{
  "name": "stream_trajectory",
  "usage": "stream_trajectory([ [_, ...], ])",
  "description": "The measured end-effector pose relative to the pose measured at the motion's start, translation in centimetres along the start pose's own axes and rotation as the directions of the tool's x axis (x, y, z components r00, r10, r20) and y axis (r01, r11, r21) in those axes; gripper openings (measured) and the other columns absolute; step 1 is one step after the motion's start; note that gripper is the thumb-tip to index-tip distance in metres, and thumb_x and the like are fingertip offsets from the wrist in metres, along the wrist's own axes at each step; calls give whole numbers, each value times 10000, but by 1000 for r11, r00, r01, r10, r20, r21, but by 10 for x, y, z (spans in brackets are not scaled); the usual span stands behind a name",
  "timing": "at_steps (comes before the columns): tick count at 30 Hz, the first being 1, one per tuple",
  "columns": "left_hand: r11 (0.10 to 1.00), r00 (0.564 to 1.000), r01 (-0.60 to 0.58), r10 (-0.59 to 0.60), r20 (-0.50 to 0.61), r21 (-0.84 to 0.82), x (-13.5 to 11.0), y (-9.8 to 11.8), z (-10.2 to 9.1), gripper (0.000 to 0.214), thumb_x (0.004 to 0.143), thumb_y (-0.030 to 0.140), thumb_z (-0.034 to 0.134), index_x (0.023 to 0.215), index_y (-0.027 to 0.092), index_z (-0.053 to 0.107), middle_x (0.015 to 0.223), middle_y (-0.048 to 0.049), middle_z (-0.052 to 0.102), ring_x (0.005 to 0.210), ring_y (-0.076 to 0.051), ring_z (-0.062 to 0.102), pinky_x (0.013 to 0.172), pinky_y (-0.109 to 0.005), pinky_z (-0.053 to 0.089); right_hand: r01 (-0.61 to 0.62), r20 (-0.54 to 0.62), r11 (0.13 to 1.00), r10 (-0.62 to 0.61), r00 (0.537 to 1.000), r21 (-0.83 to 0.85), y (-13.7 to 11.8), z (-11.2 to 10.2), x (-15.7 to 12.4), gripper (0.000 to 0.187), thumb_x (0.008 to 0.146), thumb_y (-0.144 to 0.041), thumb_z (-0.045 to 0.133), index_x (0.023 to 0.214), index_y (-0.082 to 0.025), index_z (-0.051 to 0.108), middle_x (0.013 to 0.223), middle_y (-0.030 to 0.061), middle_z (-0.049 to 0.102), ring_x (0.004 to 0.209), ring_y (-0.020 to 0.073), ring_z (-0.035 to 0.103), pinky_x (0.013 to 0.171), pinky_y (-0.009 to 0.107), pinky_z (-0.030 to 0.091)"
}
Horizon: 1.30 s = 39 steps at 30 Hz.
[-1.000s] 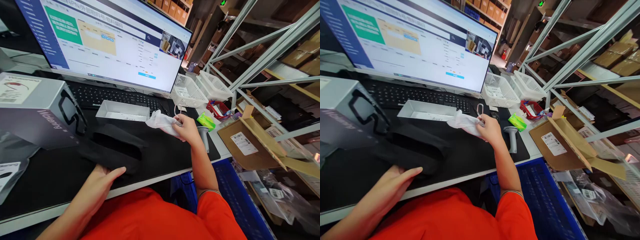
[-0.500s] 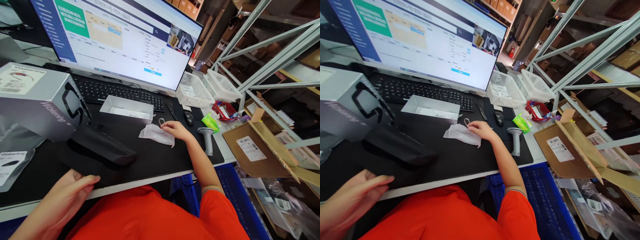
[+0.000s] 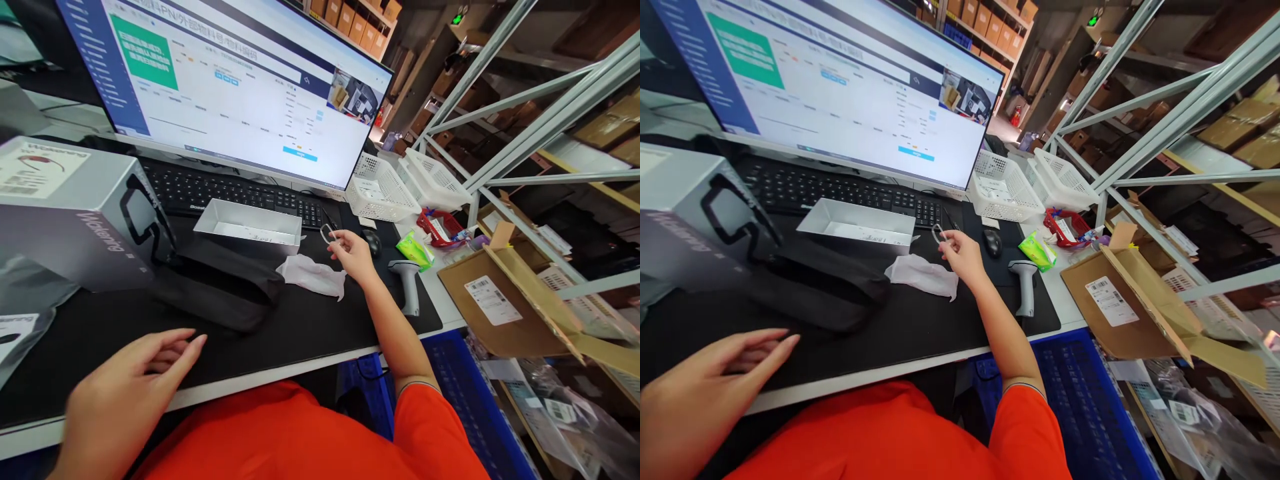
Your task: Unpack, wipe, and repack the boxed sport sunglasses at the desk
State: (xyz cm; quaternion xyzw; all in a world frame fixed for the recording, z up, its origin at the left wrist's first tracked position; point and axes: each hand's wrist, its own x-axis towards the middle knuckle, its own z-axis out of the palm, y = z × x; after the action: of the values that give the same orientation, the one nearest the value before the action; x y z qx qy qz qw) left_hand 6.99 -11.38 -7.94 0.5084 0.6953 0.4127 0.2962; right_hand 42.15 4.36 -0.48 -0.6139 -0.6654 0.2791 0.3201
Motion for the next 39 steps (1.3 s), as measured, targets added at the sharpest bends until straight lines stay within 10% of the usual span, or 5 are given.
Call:
stream_trajectory([
  [7, 516, 642, -741, 733, 228, 430, 56, 1, -10, 402, 920, 336, 491, 1207, 163, 713, 1498, -193, 632, 1381, -434, 610, 1247, -758, 373, 143, 258, 808, -342, 904, 571, -93, 81, -64, 218, 1004, -405, 704, 1170, -263, 710, 1049, 36, 822, 971, 209, 828, 895, 348, 689],
  [14, 453, 546, -810, 813, 200, 372, 51, -16, 3, 159, 943, 368, 599, 916, 247, 697, 942, -90, 749, 915, -310, 696, 1056, -561, 569, 522, 418, 803, -385, 823, -287, -111, 137, -38, 183, 1055, -235, 651, 1182, -274, 776, 1133, 79, 832, 1096, 316, 805, 972, 437, 658],
  [21, 430, 450, -865, 893, 19, 260, 36, -25, 14, 170, 942, 245, 653, 1070, 275, 761, 990, -86, 779, 980, -300, 716, 1046, -458, 528, 655, 587, 742, -471, 659, -140, -126, 114, -33, 339, 883, -225, 882, 1213, -273, 825, 1278, 59, 823, 1182, 299, 789, 979, 359, 650],
  [29, 615, 621, -784, 777, 102, 84, 35, -56, 24, 198, 967, 304, 655, 1095, 292, 805, 1037, -94, 794, 1055, -290, 731, 1155, -496, 564, 247, 285, 909, -152, 946, -335, -70, 9, -27, 513, 951, -284, 820, 1440, -196, 696, 1379, 140, 765, 1280, 276, 733, 1094, 427, 575],
  [39, 581, 583, -811, 792, 181, 68, 36, 8, 31, 285, 972, 405, 669, 1204, 282, 781, 1190, -130, 771, 1114, -346, 726, 1079, -518, 579, 94, 238, 769, 77, 968, -633, -25, 17, -18, 119, 991, -181, 682, 1035, -185, 793, 1116, 139, 811, 1099, 288, 764, 892, 318, 525],
])
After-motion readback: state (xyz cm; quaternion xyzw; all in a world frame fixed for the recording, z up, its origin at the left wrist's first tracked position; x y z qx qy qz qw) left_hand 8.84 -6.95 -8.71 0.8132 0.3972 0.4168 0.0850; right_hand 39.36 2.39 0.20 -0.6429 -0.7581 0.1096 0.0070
